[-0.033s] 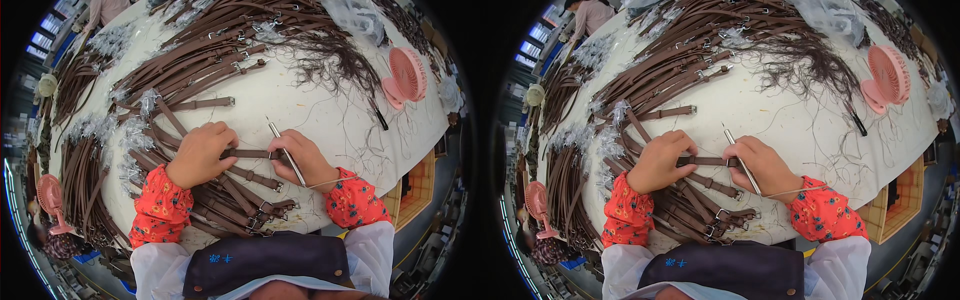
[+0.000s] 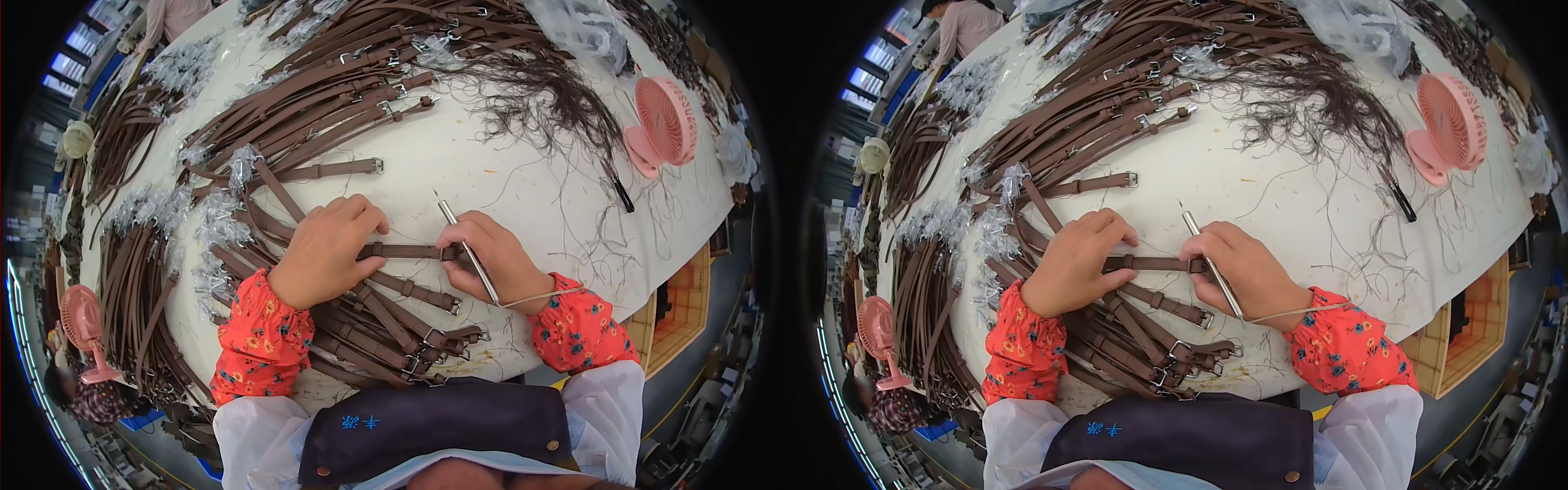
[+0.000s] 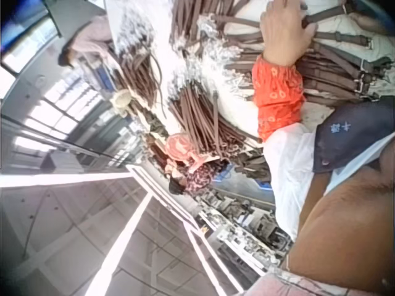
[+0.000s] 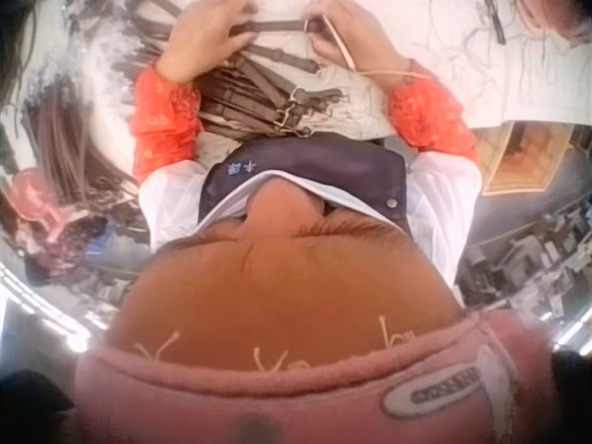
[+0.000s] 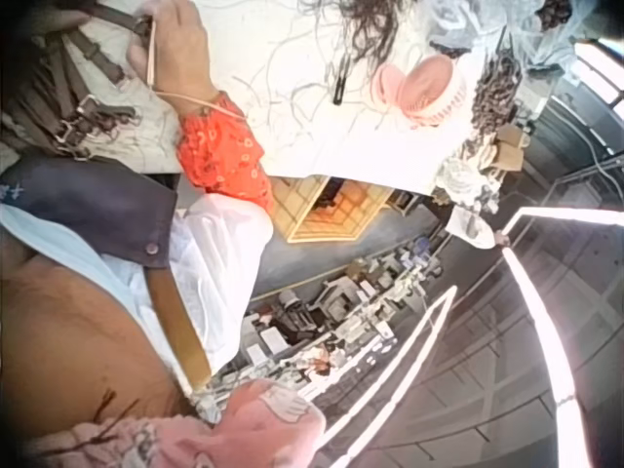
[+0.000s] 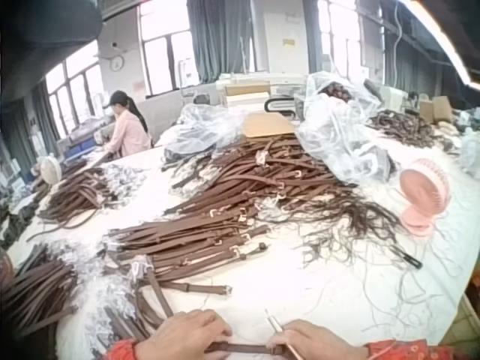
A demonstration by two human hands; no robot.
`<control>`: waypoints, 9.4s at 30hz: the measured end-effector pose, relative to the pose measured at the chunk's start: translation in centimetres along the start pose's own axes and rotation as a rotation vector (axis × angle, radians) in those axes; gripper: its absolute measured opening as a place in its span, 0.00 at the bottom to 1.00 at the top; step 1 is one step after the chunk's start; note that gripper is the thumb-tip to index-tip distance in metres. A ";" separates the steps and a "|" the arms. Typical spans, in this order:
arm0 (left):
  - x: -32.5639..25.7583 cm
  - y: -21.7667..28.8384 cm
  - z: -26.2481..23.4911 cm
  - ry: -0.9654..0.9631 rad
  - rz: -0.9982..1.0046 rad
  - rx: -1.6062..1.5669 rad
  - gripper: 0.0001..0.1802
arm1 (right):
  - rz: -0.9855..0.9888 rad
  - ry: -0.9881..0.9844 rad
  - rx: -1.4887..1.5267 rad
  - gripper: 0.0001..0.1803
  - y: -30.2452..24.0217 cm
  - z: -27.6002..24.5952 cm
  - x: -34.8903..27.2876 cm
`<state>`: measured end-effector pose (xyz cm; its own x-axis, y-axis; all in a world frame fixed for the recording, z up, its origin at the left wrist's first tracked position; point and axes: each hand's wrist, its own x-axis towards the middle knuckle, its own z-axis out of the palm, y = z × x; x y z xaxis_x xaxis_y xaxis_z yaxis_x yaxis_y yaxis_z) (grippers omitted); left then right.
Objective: The person uses a metal tool to attach metal buckles to brown leather straps on a white table. They repeatedly pick up a strap, position the buckle, and use the tool to secure it before placing the finished item aside. The workspace is cluttered with loose straps, plastic packaging, and loose hair.
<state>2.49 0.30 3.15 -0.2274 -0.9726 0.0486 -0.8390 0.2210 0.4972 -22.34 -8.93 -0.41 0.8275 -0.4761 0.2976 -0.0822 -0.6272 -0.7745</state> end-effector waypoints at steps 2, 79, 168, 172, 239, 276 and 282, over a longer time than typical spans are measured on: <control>0.1 0.4 0.1 0.036 0.049 -0.016 0.19 | -0.004 0.003 0.009 0.18 0.1 0.1 -0.1; 0.5 0.6 3.1 0.003 0.008 -0.333 0.05 | 0.405 0.002 0.592 0.14 0.3 -0.6 -0.6; 0.4 0.7 3.3 -0.046 -0.063 -0.568 0.03 | 0.381 -0.079 0.682 0.13 0.2 -0.1 -0.8; 0.4 0.8 3.1 -0.061 -0.061 -0.562 0.03 | 0.387 -0.082 0.670 0.13 0.2 -0.2 -0.7; 1.3 -0.8 3.8 0.066 0.151 -0.292 0.08 | 0.395 -0.069 0.740 0.16 0.0 -0.1 -0.7; 1.3 -0.3 3.8 0.136 0.041 -0.385 0.06 | 0.385 -0.026 0.717 0.14 0.1 0.1 -0.5; 1.1 -0.8 3.8 0.139 0.031 -0.429 0.07 | 0.387 -0.031 0.729 0.15 0.1 0.1 -0.4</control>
<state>1.04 -0.67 -0.47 -0.1564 -0.9729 0.1703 -0.5455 0.2289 0.8062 -22.62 -8.68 -0.66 0.8304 -0.5526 -0.0720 0.0076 0.1405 -0.9901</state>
